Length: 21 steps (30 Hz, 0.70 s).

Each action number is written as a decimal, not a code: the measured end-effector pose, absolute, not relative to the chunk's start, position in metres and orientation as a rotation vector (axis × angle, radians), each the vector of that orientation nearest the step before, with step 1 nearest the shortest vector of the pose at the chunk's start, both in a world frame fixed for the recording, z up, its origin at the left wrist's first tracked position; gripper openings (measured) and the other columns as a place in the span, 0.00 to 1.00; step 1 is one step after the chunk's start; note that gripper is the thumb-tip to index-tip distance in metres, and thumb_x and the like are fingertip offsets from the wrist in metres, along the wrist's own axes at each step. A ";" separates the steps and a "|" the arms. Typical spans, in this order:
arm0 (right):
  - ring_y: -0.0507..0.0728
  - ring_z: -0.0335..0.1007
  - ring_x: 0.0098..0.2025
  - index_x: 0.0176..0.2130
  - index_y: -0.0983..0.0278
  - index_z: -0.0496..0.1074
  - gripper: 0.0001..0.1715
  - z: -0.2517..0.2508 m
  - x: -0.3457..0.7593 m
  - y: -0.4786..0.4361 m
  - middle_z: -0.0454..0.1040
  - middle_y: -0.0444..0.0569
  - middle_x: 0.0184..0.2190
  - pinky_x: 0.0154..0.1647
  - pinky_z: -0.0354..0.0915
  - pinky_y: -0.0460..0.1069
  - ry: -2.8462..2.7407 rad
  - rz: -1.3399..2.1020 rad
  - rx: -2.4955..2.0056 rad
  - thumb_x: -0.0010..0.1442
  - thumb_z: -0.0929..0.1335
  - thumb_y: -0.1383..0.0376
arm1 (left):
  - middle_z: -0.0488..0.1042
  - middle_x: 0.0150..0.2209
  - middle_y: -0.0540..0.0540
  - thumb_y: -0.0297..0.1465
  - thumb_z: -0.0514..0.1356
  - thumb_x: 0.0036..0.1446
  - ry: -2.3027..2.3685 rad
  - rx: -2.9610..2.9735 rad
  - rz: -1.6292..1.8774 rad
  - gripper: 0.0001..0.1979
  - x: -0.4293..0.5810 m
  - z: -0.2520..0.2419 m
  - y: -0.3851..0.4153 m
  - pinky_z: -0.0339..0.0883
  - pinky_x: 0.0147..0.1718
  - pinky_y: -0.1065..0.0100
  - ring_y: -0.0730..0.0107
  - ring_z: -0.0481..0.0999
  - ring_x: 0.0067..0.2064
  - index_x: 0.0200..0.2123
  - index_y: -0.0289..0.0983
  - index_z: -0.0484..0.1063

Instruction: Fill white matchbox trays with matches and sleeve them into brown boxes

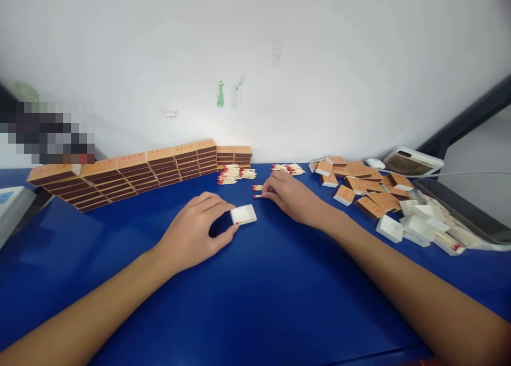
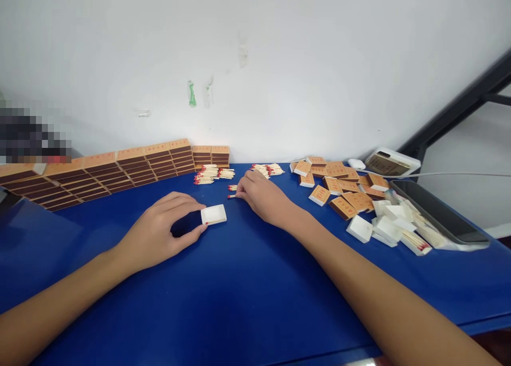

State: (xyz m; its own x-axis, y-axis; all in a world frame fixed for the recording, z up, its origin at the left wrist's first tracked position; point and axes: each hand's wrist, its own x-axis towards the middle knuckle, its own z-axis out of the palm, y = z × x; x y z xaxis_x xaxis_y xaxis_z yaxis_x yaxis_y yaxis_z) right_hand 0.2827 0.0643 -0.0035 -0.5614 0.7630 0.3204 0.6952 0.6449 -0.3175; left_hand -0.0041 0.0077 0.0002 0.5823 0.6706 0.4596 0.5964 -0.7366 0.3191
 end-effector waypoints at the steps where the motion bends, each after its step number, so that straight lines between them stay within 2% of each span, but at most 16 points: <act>1: 0.63 0.68 0.47 0.40 0.62 0.70 0.08 -0.001 0.282 0.063 0.73 0.56 0.44 0.50 0.67 0.58 -2.425 0.206 -1.128 0.74 0.64 0.67 | 0.82 0.48 0.41 0.34 0.65 0.67 1.077 2.678 0.865 0.13 -0.004 0.000 0.008 0.74 0.54 0.50 0.54 0.77 0.53 0.53 0.37 0.78; 10: 0.61 0.67 0.45 0.42 0.63 0.71 0.06 0.016 0.252 0.029 0.73 0.54 0.42 0.47 0.67 0.56 -2.501 0.069 -0.961 0.75 0.65 0.67 | 0.82 0.47 0.43 0.31 0.66 0.65 1.066 2.682 0.894 0.13 -0.005 -0.001 0.009 0.73 0.53 0.52 0.55 0.78 0.52 0.52 0.39 0.78; 21: 0.62 0.64 0.42 0.39 0.65 0.72 0.12 0.004 0.242 0.027 0.73 0.55 0.39 0.45 0.66 0.56 -2.602 -0.230 -0.883 0.75 0.62 0.71 | 0.82 0.47 0.43 0.31 0.66 0.65 1.060 2.687 0.934 0.12 -0.003 -0.001 0.008 0.74 0.52 0.52 0.55 0.78 0.51 0.51 0.38 0.78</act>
